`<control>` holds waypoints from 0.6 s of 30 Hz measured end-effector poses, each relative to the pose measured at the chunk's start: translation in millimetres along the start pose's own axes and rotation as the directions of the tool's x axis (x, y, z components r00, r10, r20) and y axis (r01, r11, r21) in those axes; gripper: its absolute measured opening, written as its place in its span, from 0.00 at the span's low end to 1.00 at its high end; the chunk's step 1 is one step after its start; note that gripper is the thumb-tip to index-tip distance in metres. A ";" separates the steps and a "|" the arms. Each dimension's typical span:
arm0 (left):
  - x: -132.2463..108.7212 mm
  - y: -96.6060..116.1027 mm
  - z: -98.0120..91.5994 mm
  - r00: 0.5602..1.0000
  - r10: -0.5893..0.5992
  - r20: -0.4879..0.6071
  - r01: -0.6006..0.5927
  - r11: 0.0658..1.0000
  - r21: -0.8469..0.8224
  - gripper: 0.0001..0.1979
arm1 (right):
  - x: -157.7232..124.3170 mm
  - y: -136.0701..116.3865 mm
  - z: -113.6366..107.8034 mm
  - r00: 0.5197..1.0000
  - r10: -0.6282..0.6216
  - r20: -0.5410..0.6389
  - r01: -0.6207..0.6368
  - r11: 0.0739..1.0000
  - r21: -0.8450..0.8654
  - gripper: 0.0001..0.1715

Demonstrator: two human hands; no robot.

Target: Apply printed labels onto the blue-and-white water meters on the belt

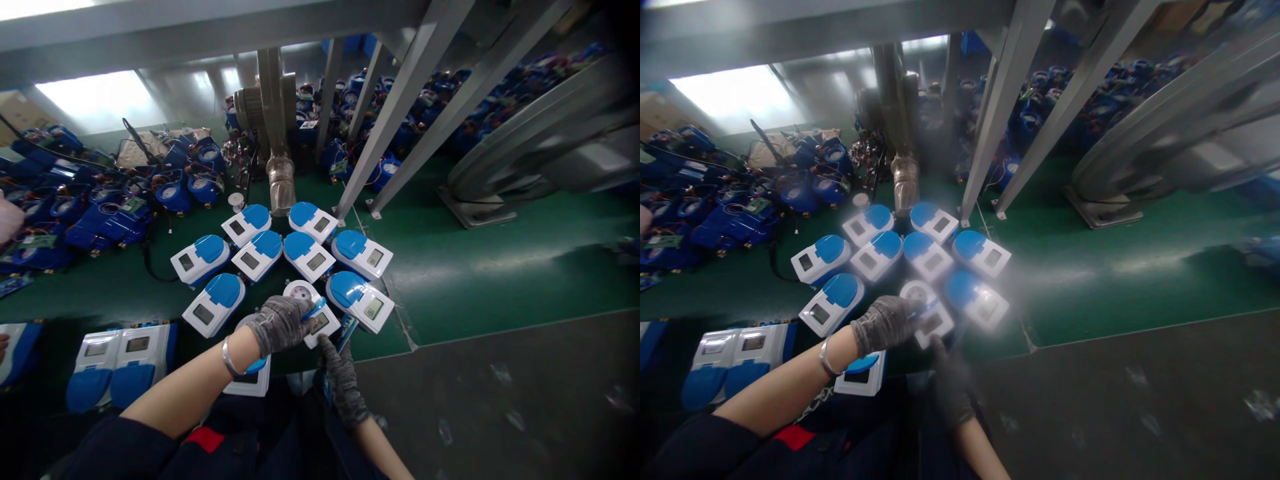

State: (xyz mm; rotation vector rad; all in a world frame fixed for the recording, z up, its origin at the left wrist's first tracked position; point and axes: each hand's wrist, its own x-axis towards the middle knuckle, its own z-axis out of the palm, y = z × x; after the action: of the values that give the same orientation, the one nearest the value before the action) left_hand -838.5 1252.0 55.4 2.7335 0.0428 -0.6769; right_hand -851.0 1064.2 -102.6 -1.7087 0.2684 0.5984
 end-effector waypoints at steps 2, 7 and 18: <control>-28.9 -13.7 5.1 0.998 0.051 -0.042 -0.055 0.996 -0.076 0.33 | -2.7 -5.4 0.1 1.000 0.012 -0.001 -0.012 1.000 0.015 0.43; -91.3 -35.7 37.7 0.971 -0.181 0.157 0.169 0.982 0.087 0.28 | -7.3 -9.3 1.5 1.000 -0.002 -0.003 0.002 0.998 0.056 0.42; -66.7 -42.4 35.0 0.962 -0.194 0.191 0.151 0.963 0.222 0.13 | -3.3 0.7 -6.9 0.992 -0.112 0.051 0.115 0.991 -0.062 0.37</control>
State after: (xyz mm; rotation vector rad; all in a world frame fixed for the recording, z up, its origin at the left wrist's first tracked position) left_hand -917.9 1284.3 43.9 2.8581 0.1744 -1.0747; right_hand -852.5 1057.0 -100.6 -1.7567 0.1180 0.5681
